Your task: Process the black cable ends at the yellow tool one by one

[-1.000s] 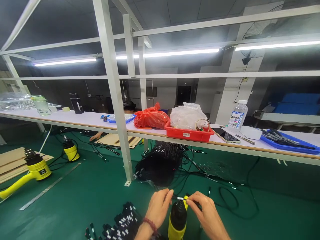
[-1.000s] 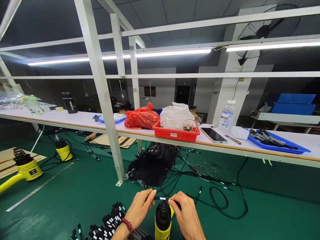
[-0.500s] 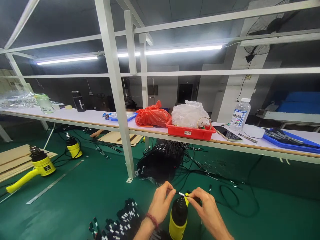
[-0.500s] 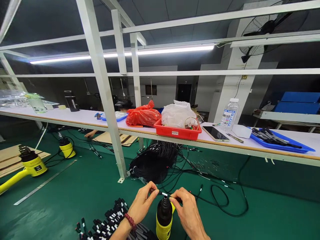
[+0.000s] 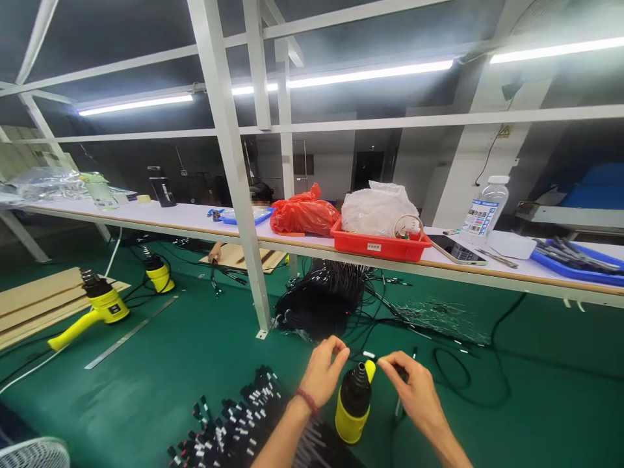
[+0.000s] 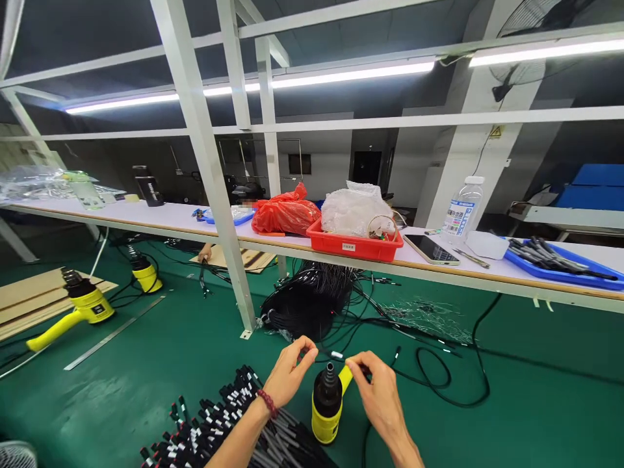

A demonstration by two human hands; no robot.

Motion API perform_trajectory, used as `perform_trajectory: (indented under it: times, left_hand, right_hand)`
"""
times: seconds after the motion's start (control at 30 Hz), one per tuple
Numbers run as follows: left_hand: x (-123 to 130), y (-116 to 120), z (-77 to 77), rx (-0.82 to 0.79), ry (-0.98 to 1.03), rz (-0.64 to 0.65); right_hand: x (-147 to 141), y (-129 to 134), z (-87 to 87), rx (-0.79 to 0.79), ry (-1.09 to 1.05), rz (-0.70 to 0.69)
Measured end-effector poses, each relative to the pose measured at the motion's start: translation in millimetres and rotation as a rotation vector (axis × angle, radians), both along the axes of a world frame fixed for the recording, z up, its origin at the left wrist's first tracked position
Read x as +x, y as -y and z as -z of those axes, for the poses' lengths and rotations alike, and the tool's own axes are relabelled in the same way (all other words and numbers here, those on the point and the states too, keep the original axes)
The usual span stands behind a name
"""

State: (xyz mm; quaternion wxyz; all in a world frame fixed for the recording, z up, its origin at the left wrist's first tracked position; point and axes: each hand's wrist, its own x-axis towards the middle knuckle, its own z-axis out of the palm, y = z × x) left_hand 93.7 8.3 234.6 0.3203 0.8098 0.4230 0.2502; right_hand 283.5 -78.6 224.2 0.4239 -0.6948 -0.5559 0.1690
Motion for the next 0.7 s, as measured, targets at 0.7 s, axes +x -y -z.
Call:
perform_trajectory:
  times: [0.7]
  left_hand:
    - [-90,-29,145.0,-0.139,-0.768,0.151]
  right_hand:
    - [68,77,167.1,-0.27,-0.4,0.371]
